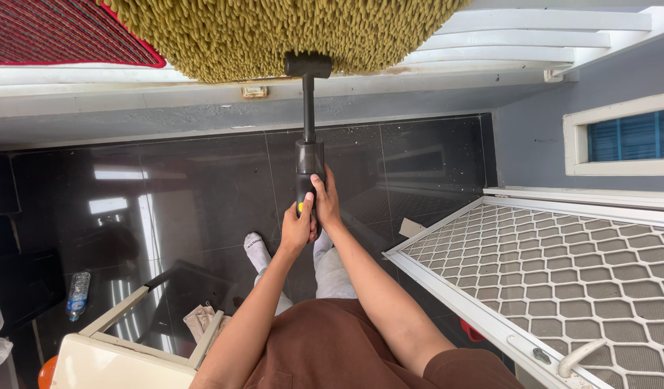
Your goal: The person cleans two mats hanging on a balcony railing using a handheld vacuum, moving the vacuum head across the surface of each mat.
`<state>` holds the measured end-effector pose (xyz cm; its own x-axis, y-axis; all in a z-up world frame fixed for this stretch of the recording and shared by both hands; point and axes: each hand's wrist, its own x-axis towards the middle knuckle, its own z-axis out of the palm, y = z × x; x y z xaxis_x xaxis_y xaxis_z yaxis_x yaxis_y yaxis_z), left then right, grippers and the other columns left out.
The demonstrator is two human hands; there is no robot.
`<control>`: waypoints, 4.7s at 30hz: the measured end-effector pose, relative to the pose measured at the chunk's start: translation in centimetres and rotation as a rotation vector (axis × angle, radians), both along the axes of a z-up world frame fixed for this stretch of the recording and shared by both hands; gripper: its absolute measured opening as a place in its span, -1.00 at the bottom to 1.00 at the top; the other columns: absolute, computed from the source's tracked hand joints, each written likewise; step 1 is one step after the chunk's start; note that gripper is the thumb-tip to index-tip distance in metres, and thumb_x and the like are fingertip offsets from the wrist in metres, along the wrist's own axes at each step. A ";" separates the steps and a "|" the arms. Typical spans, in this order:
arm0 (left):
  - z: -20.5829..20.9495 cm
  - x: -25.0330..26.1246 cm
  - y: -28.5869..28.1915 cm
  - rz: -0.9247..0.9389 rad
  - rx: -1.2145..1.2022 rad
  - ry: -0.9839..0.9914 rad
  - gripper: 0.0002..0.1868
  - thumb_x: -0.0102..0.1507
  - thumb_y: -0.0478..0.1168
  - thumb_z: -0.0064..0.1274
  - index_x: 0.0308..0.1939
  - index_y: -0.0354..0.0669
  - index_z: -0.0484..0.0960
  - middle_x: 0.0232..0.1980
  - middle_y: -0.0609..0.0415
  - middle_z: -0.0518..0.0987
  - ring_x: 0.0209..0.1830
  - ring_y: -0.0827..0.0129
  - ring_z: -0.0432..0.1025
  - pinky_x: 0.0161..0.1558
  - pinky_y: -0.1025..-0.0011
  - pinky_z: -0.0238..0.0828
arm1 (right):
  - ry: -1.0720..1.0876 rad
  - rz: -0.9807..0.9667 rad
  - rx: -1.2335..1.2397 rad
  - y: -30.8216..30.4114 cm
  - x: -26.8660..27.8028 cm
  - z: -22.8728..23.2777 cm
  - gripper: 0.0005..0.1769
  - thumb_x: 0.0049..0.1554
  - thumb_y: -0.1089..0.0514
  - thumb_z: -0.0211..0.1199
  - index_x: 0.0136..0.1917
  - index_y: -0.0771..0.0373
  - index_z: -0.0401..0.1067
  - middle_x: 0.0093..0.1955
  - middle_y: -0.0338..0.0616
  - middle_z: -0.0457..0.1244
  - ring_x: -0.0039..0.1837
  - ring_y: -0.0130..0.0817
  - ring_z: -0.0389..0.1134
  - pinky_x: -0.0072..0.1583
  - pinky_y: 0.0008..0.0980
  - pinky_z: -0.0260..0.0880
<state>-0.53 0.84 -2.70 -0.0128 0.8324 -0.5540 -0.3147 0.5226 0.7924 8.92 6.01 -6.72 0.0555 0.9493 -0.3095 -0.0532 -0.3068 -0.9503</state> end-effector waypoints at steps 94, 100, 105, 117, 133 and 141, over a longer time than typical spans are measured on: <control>2.5 7.5 -0.6 -0.004 0.187 0.012 -0.56 0.45 0.06 -0.11 -0.35 -0.21 0.35 -0.66 0.18 0.33 -0.80 0.55 0.17 -0.75 0.49 0.07 | -0.116 -0.063 0.210 0.5 7.1 5.5 -0.19 0.25 -0.26 0.08 0.63 0.14 0.11 0.41 0.07 0.27 0.34 -0.19 0.36 0.31 -0.30 0.34; 1.4 7.2 0.0 0.037 0.130 -0.026 -0.53 0.45 0.08 -0.15 -0.39 -0.21 0.35 -0.68 0.17 0.30 -0.82 0.54 0.15 -0.77 0.48 0.04 | -0.171 -0.048 0.120 0.8 6.9 4.3 -0.18 0.24 -0.26 0.08 0.62 0.17 0.10 0.37 0.11 0.31 0.33 -0.15 0.38 0.30 -0.29 0.34; 0.6 6.6 0.7 0.019 0.095 -0.016 -0.52 0.45 0.08 -0.15 -0.39 -0.21 0.34 -0.68 0.17 0.30 -0.82 0.55 0.15 -0.77 0.47 0.04 | -0.192 -0.034 0.046 1.5 6.5 3.2 -0.14 0.23 -0.32 0.06 0.63 0.15 0.06 0.41 0.14 0.26 0.36 -0.10 0.36 0.30 -0.25 0.34; -0.6 6.9 0.4 0.048 0.026 -0.074 -0.52 0.44 0.10 -0.14 -0.37 -0.21 0.35 -0.68 0.16 0.28 -0.83 0.53 0.14 -0.78 0.46 0.05 | -0.242 -0.044 0.028 1.3 6.4 2.0 -0.16 0.22 -0.30 0.07 0.61 0.18 0.11 0.37 0.17 0.29 0.34 -0.04 0.38 0.29 -0.21 0.35; -1.9 6.6 2.3 -0.017 -0.137 -0.069 -0.46 0.41 0.23 -0.15 -0.36 -0.16 0.31 -0.64 0.17 0.27 -0.79 0.51 0.14 -0.73 0.44 0.10 | -0.260 -0.015 -0.112 2.5 6.9 -0.5 -0.14 0.16 -0.38 0.04 0.57 0.11 0.18 0.28 0.17 0.35 0.25 -0.02 0.44 0.23 -0.22 0.39; -1.3 6.0 3.1 0.034 -0.187 -0.112 -0.48 0.40 0.19 -0.09 -0.38 -0.17 0.34 -0.63 0.20 0.26 -0.77 0.54 0.12 -0.73 0.46 0.06 | -0.359 0.001 -0.244 2.3 7.0 -1.2 -0.17 0.16 -0.39 0.06 0.52 0.11 0.31 0.02 0.15 0.45 0.04 -0.11 0.49 0.10 -0.21 0.42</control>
